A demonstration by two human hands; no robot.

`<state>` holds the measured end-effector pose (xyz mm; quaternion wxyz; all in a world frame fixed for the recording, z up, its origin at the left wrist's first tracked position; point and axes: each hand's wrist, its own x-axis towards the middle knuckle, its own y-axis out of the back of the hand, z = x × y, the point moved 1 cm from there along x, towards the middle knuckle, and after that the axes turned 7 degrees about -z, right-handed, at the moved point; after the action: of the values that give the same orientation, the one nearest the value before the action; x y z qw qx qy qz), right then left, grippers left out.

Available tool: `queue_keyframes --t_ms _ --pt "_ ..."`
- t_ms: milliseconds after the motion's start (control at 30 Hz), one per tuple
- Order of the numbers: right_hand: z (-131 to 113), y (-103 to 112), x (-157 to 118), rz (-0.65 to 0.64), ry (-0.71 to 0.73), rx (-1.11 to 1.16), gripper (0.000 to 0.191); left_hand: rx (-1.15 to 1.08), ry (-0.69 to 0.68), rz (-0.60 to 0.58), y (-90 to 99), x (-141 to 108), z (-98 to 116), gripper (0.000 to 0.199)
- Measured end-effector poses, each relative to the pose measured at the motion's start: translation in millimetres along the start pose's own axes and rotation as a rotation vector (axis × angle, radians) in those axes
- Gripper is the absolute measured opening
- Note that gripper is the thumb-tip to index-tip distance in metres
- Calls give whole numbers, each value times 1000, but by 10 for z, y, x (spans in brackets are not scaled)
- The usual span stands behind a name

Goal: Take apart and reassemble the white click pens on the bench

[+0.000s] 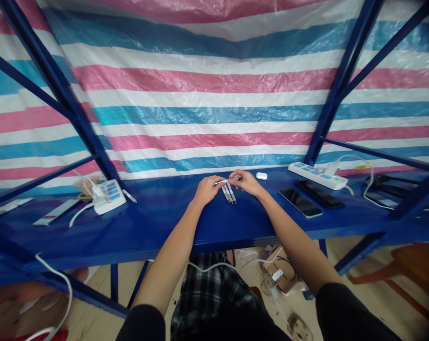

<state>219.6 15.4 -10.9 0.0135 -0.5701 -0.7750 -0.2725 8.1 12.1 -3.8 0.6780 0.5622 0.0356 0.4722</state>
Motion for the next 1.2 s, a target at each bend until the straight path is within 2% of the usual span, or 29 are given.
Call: queue_keyframes --t_ms 67,167,233,333,467,567,700,833,967,1100,1200 --pt "11 -20 12 11 -7 80 37 15 -3 12 2 -1 3 27" --pt "22 -41 33 33 30 179 45 40 -9 19 2 2 7 26" --pt "32 -49 43 31 -2 205 43 54 -17 21 -1 3 7 26" --pt "40 -51 44 14 -73 192 34 74 -29 13 -7 4 3 25" --pt "26 -41 36 28 -50 225 39 84 -22 4 -13 5 2 25" --pt "19 -37 28 16 -99 231 33 81 -26 2 -11 3 8 25" --pt "18 -31 20 20 -71 242 44 72 -12 -5 -7 -5 7 25" --pt "48 -35 25 -2 -130 209 29 63 -22 -6 -10 -10 -3 24" --pt "47 -42 33 8 -79 194 37 42 -15 -13 -16 -12 -2 25" --pt "44 -48 25 -15 -137 229 28 21 -38 -28 -17 -14 28 26" --pt "45 -44 30 -14 -97 218 29 27 -25 -33 -16 -13 44 24"
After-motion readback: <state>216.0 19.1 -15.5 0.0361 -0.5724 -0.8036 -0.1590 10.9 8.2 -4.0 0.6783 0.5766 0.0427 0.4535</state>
